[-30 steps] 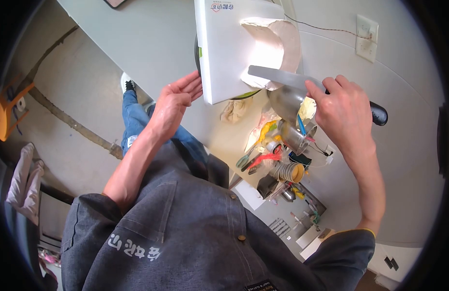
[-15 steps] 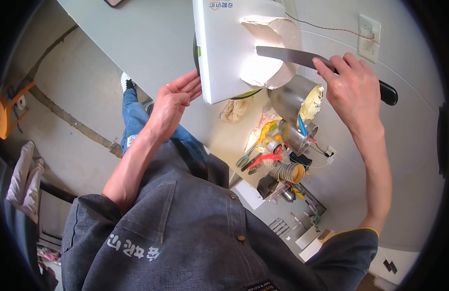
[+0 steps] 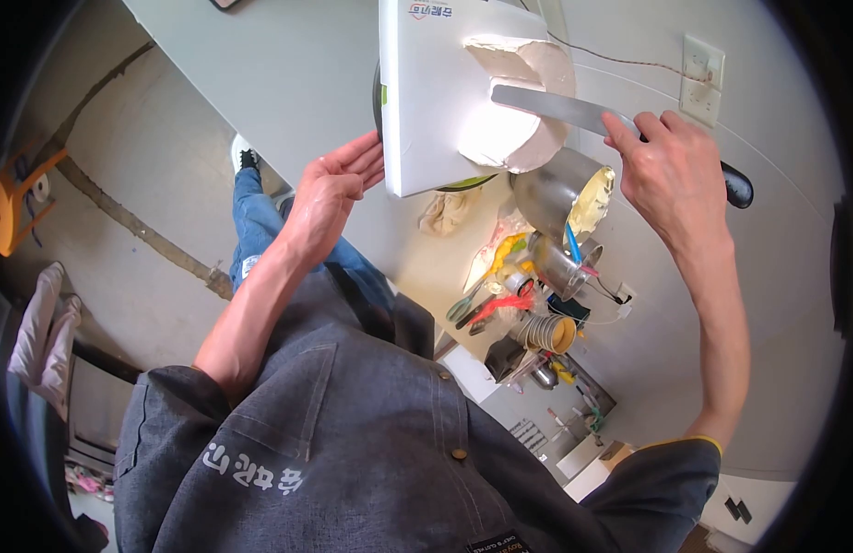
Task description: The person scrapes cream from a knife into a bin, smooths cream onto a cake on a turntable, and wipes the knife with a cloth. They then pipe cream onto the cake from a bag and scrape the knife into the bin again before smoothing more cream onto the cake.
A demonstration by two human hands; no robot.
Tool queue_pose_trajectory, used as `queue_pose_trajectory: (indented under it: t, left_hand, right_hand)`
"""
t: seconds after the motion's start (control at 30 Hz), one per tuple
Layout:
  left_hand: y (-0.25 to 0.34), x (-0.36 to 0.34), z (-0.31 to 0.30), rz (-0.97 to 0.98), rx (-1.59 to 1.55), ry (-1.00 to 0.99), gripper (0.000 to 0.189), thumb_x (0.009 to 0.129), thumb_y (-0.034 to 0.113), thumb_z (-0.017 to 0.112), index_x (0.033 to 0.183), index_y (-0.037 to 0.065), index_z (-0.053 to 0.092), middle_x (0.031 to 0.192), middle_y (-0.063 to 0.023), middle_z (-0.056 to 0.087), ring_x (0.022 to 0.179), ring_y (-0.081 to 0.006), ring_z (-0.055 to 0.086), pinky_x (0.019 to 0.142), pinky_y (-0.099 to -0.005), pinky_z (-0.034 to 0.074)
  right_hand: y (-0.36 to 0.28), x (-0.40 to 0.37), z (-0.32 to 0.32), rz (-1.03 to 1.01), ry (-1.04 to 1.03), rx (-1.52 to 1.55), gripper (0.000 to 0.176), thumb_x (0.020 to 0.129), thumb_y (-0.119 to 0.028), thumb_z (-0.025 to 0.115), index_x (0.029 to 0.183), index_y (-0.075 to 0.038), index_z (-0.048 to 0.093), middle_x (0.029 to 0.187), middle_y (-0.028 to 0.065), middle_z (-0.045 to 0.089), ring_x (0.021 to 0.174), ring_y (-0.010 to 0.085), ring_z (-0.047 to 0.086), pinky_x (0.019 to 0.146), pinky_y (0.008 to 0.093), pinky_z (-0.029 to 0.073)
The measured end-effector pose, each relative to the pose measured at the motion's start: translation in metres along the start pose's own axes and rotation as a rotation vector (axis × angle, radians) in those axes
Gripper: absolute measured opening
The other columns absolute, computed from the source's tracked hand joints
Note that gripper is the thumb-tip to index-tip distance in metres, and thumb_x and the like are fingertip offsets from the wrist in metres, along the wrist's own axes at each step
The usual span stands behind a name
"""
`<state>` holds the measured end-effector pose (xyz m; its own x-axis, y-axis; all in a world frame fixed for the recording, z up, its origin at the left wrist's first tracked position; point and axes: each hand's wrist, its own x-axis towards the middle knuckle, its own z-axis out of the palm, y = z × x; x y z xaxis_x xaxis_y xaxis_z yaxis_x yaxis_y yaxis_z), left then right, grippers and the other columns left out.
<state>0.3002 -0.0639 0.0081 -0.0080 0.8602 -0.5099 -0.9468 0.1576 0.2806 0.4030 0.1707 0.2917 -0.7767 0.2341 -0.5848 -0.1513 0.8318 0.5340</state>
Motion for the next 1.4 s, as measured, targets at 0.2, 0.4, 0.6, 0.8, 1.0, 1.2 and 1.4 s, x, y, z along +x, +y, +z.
queue_pose_trajectory:
  t: [0.2, 0.4, 0.6, 0.8, 1.0, 1.2, 1.4]
  left_hand:
    - [0.005, -0.001, 0.004, -0.003, 0.008, 0.008, 0.080, 0.078, -0.018, 0.037, 0.158, -0.012, 0.038, 0.162, -0.0236, 0.047, 0.151, -0.0294, 0.046, 0.129, -0.0420, 0.035]
    - [0.003, -0.001, 0.003, -0.003, 0.003, -0.001, 0.081, 0.077, -0.018, 0.038, 0.158, -0.013, 0.037, 0.162, -0.0244, 0.046, 0.151, -0.0299, 0.047, 0.130, -0.0421, 0.035]
    - [0.004, -0.002, 0.004, -0.010, -0.007, 0.006, 0.081, 0.077, -0.019, 0.037, 0.158, -0.013, 0.037, 0.161, -0.0245, 0.047, 0.150, -0.0296, 0.047, 0.129, -0.0419, 0.036]
    - [0.003, 0.000, 0.003, -0.012, -0.026, -0.011, 0.084, 0.073, -0.019, 0.036, 0.157, -0.015, 0.036, 0.161, -0.0258, 0.046, 0.153, -0.0298, 0.044, 0.130, -0.0407, 0.033]
    - [0.005, 0.000, 0.003, 0.013, -0.055, -0.021, 0.086, 0.072, -0.017, 0.037, 0.157, -0.014, 0.037, 0.163, -0.0231, 0.046, 0.154, -0.0282, 0.042, 0.131, -0.0392, 0.030]
    - [0.002, 0.001, -0.001, 0.006, 0.013, -0.021, 0.086, 0.072, -0.016, 0.039, 0.158, -0.012, 0.038, 0.158, -0.0207, 0.052, 0.148, -0.0258, 0.050, 0.127, -0.0373, 0.034]
    - [0.003, 0.000, -0.001, -0.010, -0.007, -0.013, 0.084, 0.073, -0.016, 0.039, 0.157, -0.011, 0.041, 0.153, -0.0184, 0.059, 0.140, -0.0228, 0.057, 0.121, -0.0338, 0.037]
  right_hand:
    - [-0.007, -0.004, -0.009, 0.047, -0.094, 0.092, 0.015, 0.089, -0.014, 0.075, 0.103, -0.012, 0.080, 0.074, 0.0079, 0.068, 0.069, 0.0262, 0.066, 0.059, 0.0416, 0.053]
    - [-0.016, -0.010, -0.012, 0.072, -0.104, 0.221, 0.011, 0.084, -0.009, 0.072, 0.093, -0.010, 0.077, 0.068, 0.0096, 0.067, 0.065, 0.0282, 0.068, 0.059, 0.0422, 0.054]
    - [-0.025, -0.014, -0.019, 0.094, -0.141, 0.326, 0.009, 0.084, -0.009, 0.073, 0.091, -0.012, 0.077, 0.068, 0.0094, 0.067, 0.065, 0.0283, 0.069, 0.058, 0.0423, 0.053]
    - [-0.026, -0.020, -0.026, 0.088, -0.065, 0.474, 0.011, 0.086, -0.013, 0.077, 0.096, -0.013, 0.080, 0.069, 0.0078, 0.067, 0.065, 0.0272, 0.067, 0.058, 0.0428, 0.052]
    - [-0.013, -0.017, -0.031, 0.126, 0.178, 0.247, 0.020, 0.086, -0.014, 0.080, 0.105, -0.014, 0.083, 0.072, 0.0063, 0.066, 0.066, 0.0269, 0.063, 0.058, 0.0416, 0.050]
    - [-0.024, -0.021, -0.034, 0.139, 0.043, 0.274, 0.016, 0.086, -0.014, 0.080, 0.102, -0.013, 0.083, 0.070, 0.0072, 0.065, 0.063, 0.0270, 0.064, 0.055, 0.0417, 0.050]
    - [-0.031, -0.022, -0.038, 0.132, 0.001, 0.323, 0.014, 0.086, -0.014, 0.079, 0.100, -0.012, 0.083, 0.068, 0.0085, 0.065, 0.061, 0.0273, 0.064, 0.054, 0.0420, 0.050]
